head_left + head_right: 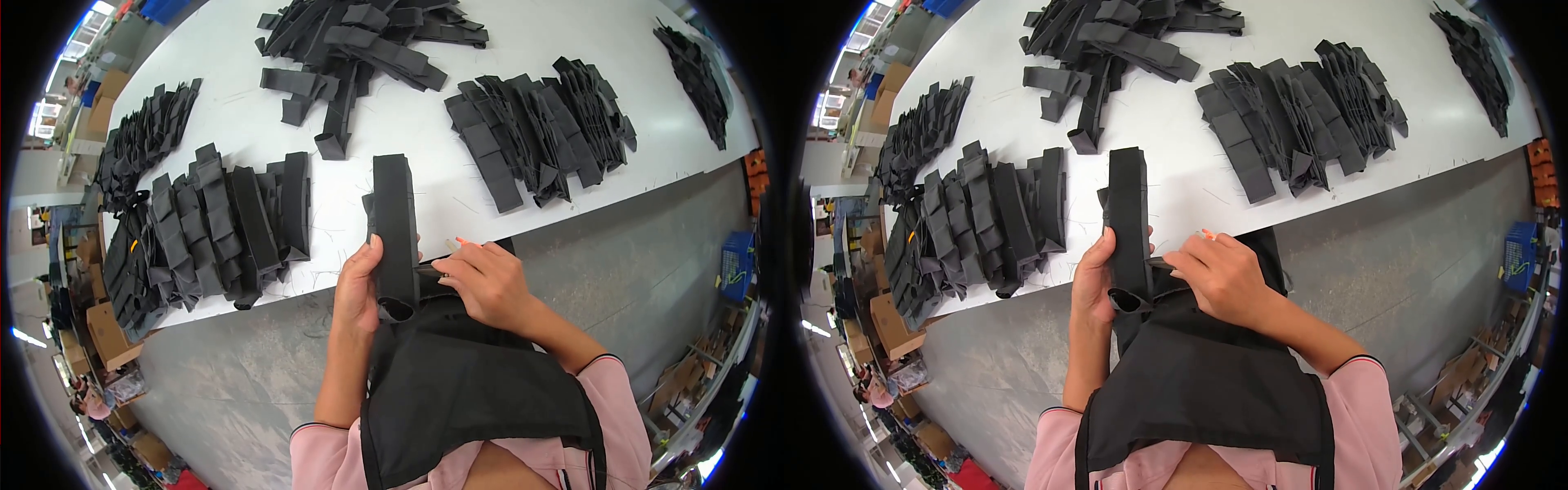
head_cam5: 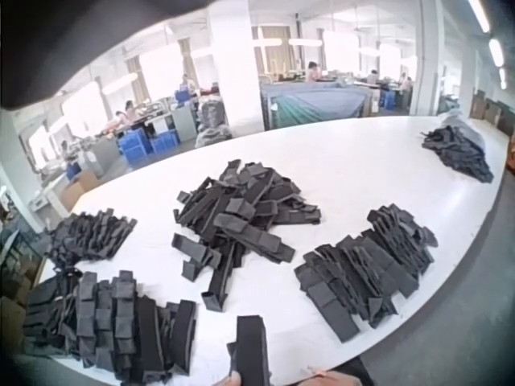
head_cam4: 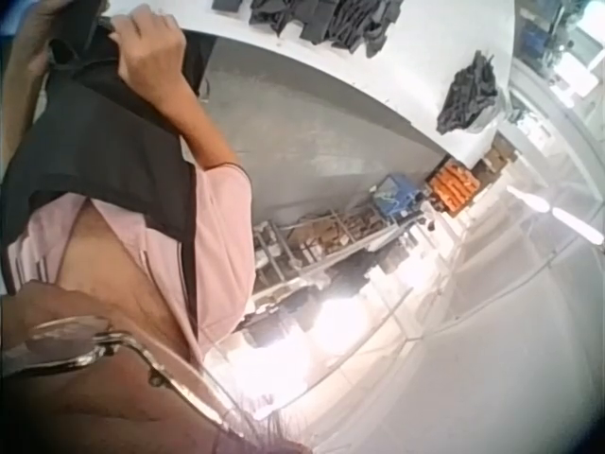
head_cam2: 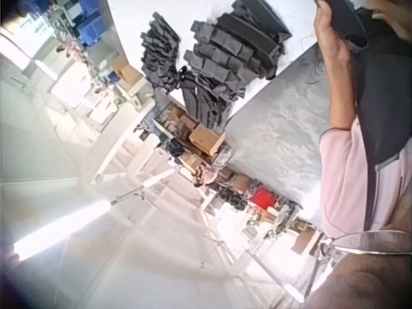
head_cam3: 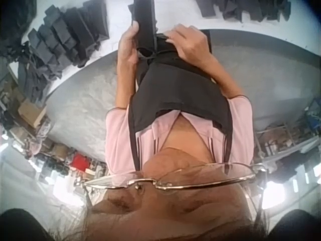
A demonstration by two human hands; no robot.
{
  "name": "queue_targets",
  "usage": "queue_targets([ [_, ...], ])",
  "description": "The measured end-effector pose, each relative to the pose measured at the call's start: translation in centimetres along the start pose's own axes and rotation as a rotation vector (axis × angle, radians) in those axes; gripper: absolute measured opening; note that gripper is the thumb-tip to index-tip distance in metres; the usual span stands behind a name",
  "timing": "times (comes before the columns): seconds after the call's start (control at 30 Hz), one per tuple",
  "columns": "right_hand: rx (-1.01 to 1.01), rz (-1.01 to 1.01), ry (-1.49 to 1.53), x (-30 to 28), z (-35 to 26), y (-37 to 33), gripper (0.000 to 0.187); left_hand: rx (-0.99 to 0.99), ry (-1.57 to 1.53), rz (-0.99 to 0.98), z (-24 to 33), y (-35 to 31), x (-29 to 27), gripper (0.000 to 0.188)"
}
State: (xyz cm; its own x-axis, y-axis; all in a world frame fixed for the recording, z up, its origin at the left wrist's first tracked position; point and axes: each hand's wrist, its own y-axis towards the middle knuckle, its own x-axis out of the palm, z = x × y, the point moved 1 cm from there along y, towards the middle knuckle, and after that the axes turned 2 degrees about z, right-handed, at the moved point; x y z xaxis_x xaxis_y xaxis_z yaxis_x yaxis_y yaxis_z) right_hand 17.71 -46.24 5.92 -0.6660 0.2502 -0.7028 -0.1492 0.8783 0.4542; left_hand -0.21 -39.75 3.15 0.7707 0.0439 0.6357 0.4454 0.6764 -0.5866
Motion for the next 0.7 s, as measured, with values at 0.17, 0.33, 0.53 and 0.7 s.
queue_targets([
  [0.17, 0.118, -0.03, 0.074, 0.0, 0.1, -0.5, 0.026, -0.025, 0.003, -0.012, 0.1, -0.1, 0.0, 0.038],
  [0.33, 0.122, 0.117, 0.136, 0.1, 0.0, -1.1, 0.026, -0.044, -0.002, -0.029, 0.0, -0.2, 0.2, 0.037],
  [0.53, 0.154, 0.151, 0.158, 0.4, 0.1, -1.1, 0.026, -0.005, 0.048, -0.007, 0.3, -0.3, 0.7, 0.033],
  [0.7, 0.467, 0.01, 0.489, 0.3, -0.6, -0.5, 0.022, -0.052, -0.072, -0.036, 0.0, 0.1, -0.8, 0.031],
])
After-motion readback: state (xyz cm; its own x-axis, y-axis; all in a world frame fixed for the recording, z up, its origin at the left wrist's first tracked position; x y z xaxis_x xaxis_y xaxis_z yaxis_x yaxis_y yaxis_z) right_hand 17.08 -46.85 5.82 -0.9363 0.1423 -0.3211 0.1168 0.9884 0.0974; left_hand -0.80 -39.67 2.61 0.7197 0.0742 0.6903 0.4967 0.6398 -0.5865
